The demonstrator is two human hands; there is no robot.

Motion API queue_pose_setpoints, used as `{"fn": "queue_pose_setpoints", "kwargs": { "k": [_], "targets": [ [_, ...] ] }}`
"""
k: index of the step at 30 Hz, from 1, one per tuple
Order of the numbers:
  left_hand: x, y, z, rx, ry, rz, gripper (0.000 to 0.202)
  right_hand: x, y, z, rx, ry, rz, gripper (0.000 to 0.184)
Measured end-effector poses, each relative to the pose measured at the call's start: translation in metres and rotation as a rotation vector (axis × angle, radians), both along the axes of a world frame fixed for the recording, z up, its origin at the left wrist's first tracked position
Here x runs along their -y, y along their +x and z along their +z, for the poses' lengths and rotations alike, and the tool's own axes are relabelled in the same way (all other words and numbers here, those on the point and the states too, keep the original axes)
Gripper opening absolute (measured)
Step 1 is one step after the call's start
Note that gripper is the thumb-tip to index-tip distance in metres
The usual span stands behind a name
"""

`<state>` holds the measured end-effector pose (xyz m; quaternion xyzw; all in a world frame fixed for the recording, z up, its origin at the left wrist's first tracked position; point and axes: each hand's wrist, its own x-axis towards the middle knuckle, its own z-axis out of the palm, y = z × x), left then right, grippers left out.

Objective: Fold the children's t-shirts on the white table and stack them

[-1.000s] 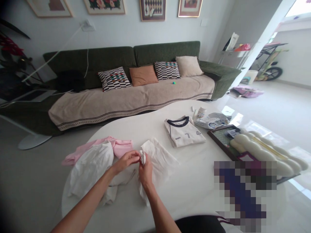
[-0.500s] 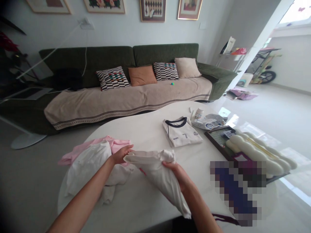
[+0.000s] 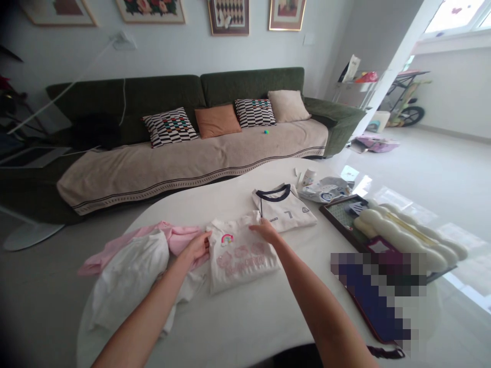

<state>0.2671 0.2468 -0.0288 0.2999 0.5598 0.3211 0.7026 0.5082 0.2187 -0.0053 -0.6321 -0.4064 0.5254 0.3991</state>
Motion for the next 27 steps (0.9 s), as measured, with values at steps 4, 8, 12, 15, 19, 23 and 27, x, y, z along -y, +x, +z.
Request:
{"fn": "queue_pose_setpoints", "kwargs": {
  "k": [4, 8, 12, 15, 19, 23, 27],
  "targets": [
    [0.007, 0.005, -0.007, -0.066, 0.074, 0.075, 0.015, 0.001, 0.001, -0.012, 0.284, 0.058, -0.05, 0.022],
    [0.032, -0.001, -0.003, -0.141, 0.136, 0.005, 0.028, 0.019, 0.013, -0.016, 0.436, 0.046, -0.019, 0.022],
    [0.062, -0.008, -0.003, -0.229, 0.197, -0.246, 0.036, 0.054, 0.015, -0.024, 0.609, 0.008, 0.059, 0.022],
    [0.077, -0.003, 0.003, -0.247, 0.31, -0.23, 0.044, 0.071, 0.006, -0.025, 0.709, 0.081, 0.021, 0.028],
    [0.08, 0.016, 0.034, -0.091, 0.305, -0.149, 0.059, 0.066, 0.008, -0.004, 0.673, 0.238, 0.028, 0.032],
    [0.056, 0.05, 0.076, 0.088, 0.369, -0.161, 0.065, 0.038, 0.047, 0.039, 0.615, 0.426, -0.024, 0.035],
    [0.008, 0.107, 0.099, 0.184, 0.504, -0.161, 0.066, -0.005, 0.116, 0.068, 0.652, 0.537, -0.153, 0.04]
  ]
}}
